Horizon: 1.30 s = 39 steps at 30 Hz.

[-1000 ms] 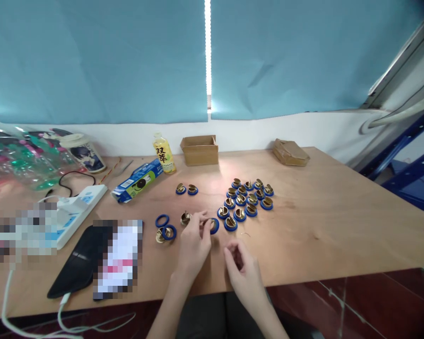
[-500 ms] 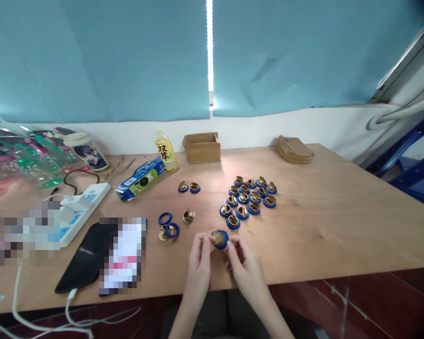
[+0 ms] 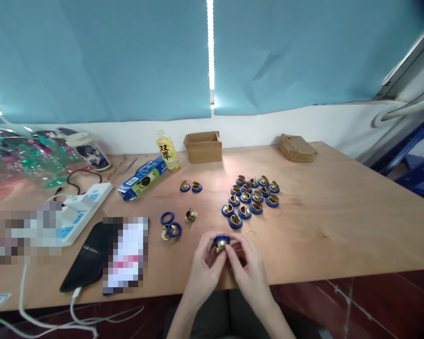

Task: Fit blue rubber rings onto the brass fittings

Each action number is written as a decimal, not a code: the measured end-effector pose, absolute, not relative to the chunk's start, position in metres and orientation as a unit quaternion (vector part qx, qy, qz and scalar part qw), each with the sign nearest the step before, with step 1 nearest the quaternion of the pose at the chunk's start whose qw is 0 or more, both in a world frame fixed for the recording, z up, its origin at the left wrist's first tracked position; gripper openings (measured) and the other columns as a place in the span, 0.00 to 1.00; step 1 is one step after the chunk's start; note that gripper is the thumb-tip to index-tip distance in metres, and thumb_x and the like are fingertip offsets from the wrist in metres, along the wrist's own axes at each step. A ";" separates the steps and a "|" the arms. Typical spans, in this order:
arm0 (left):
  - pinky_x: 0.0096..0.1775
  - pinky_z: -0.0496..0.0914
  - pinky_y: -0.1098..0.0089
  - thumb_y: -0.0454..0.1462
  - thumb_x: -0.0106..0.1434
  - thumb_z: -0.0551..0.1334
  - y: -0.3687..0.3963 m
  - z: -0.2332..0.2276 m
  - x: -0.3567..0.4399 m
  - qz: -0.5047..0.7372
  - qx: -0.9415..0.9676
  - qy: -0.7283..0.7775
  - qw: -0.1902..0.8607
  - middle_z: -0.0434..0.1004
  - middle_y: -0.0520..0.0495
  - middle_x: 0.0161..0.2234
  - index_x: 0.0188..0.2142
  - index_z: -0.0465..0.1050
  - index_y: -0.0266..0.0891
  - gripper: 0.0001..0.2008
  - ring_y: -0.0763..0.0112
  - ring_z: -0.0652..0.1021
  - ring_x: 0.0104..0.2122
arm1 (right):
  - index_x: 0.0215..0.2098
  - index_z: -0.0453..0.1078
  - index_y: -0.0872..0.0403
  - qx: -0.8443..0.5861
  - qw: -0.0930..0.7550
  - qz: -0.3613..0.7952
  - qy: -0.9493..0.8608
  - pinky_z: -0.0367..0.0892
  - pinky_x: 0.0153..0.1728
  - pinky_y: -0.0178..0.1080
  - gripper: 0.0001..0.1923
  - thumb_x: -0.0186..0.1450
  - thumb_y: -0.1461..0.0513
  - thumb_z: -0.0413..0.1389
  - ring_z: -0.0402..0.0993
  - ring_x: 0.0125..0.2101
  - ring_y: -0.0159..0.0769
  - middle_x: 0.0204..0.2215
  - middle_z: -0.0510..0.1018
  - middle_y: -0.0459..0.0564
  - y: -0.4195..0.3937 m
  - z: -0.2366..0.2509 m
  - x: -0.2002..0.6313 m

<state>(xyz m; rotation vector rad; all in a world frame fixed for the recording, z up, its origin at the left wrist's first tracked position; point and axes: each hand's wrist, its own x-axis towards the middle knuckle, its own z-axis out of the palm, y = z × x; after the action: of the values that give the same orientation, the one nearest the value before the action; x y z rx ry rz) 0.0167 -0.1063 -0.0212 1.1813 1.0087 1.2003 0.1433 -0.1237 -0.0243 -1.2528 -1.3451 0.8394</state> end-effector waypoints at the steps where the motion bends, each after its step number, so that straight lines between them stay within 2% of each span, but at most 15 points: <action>1: 0.58 0.70 0.57 0.36 0.60 0.65 -0.107 -0.019 0.016 0.507 0.501 0.422 0.561 0.75 0.38 0.53 0.47 0.72 0.39 0.15 0.55 0.76 0.55 | 0.47 0.72 0.52 -0.530 0.535 0.352 -0.556 0.75 0.36 0.38 0.10 0.70 0.58 0.53 0.78 0.37 0.39 0.40 0.79 0.54 -0.124 -0.025 0.143; 7: 0.57 0.71 0.57 0.40 0.63 0.64 -0.109 -0.012 0.014 0.484 0.515 0.409 0.577 0.79 0.38 0.51 0.48 0.74 0.39 0.14 0.55 0.78 0.53 | 0.45 0.71 0.53 -0.550 0.544 0.353 -0.527 0.75 0.36 0.38 0.09 0.70 0.59 0.54 0.79 0.36 0.40 0.38 0.80 0.53 -0.126 -0.031 0.144; 13: 0.55 0.73 0.59 0.40 0.61 0.66 -0.110 -0.010 0.016 0.496 0.497 0.425 0.571 0.81 0.38 0.49 0.46 0.76 0.39 0.14 0.56 0.80 0.51 | 0.47 0.71 0.52 -0.532 0.536 0.324 -0.570 0.74 0.42 0.41 0.10 0.70 0.62 0.52 0.77 0.41 0.41 0.43 0.79 0.54 -0.125 -0.033 0.146; 20: 0.54 0.74 0.58 0.39 0.60 0.67 -0.111 -0.012 0.016 0.499 0.498 0.420 0.572 0.82 0.38 0.48 0.44 0.77 0.38 0.13 0.55 0.81 0.49 | 0.45 0.67 0.51 -0.514 0.535 0.302 -0.600 0.72 0.42 0.40 0.11 0.67 0.68 0.50 0.75 0.41 0.40 0.41 0.76 0.52 -0.122 -0.034 0.147; 27: 0.59 0.69 0.59 0.37 0.63 0.65 -0.112 -0.019 0.014 0.495 0.517 0.400 0.573 0.79 0.38 0.53 0.46 0.76 0.39 0.12 0.55 0.75 0.57 | 0.44 0.66 0.50 -0.515 0.531 0.284 -0.610 0.71 0.41 0.40 0.13 0.65 0.70 0.49 0.71 0.40 0.40 0.39 0.71 0.51 -0.121 -0.030 0.147; 33: 0.60 0.67 0.59 0.38 0.63 0.65 -0.112 -0.015 0.013 0.490 0.518 0.389 0.584 0.78 0.37 0.54 0.45 0.76 0.39 0.11 0.55 0.72 0.60 | 0.45 0.63 0.50 -0.504 0.520 0.299 -0.621 0.71 0.44 0.40 0.11 0.68 0.69 0.47 0.71 0.42 0.39 0.40 0.70 0.51 -0.124 -0.031 0.147; 39: 0.55 0.73 0.58 0.39 0.63 0.66 -0.112 -0.009 0.014 0.501 0.472 0.394 0.609 0.79 0.37 0.53 0.45 0.72 0.39 0.12 0.54 0.79 0.53 | 0.50 0.61 0.48 -0.491 0.511 0.358 -0.608 0.71 0.48 0.40 0.10 0.72 0.65 0.47 0.72 0.46 0.37 0.45 0.71 0.51 -0.125 -0.031 0.146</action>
<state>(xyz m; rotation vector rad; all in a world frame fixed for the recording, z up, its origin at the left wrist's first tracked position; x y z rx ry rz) 0.0136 -0.1117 -0.0087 1.0904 0.9093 1.1573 0.1463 -0.1249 -0.0307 -1.1823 -1.4626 0.8619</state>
